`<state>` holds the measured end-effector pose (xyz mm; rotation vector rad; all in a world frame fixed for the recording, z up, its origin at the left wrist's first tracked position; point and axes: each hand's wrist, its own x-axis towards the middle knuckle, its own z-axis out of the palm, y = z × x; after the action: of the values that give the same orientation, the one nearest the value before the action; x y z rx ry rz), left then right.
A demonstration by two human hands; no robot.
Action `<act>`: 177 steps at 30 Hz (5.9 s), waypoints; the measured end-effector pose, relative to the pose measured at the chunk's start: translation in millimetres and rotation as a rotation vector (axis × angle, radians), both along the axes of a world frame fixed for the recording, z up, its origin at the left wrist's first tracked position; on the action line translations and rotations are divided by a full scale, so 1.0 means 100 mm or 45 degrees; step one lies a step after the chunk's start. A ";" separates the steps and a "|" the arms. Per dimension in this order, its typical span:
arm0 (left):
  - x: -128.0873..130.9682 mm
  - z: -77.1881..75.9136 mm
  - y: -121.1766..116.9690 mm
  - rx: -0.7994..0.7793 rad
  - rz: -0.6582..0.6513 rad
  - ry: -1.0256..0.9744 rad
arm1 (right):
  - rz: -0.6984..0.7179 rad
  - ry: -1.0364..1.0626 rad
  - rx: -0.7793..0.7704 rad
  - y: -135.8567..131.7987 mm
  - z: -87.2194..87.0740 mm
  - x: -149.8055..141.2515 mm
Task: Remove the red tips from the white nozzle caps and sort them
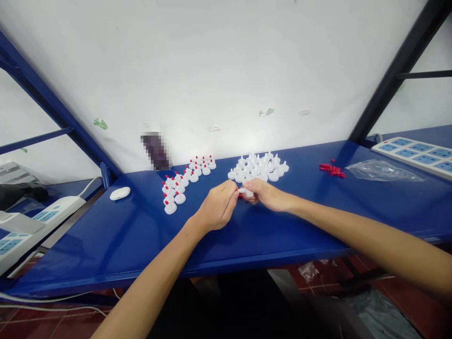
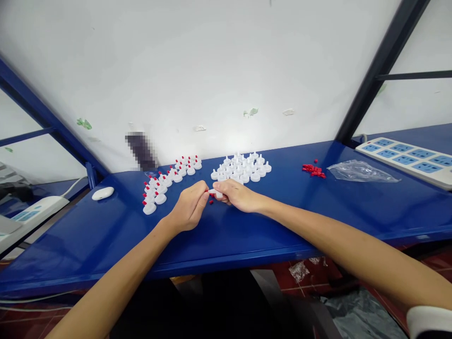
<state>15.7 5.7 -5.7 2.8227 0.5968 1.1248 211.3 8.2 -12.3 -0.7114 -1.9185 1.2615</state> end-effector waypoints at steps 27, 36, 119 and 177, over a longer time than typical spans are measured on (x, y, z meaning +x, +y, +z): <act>-0.12 0.03 0.08 -0.236 0.052 0.215 | -0.417 -0.697 1.466 -0.03 0.15 0.09; -0.04 0.00 0.07 0.034 0.370 0.528 | -0.368 -0.586 0.682 -0.08 0.13 0.03; -0.38 -0.27 0.47 -0.445 0.963 0.332 | -0.305 -0.815 0.911 0.00 0.18 0.20; -0.21 -0.11 0.33 -0.440 0.323 0.235 | -0.133 -0.871 1.042 0.05 0.00 0.11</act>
<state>-5.7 39.0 -16.7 2.6142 1.0734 0.7025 222.0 12.9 -12.7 -0.8204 -2.6136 0.0639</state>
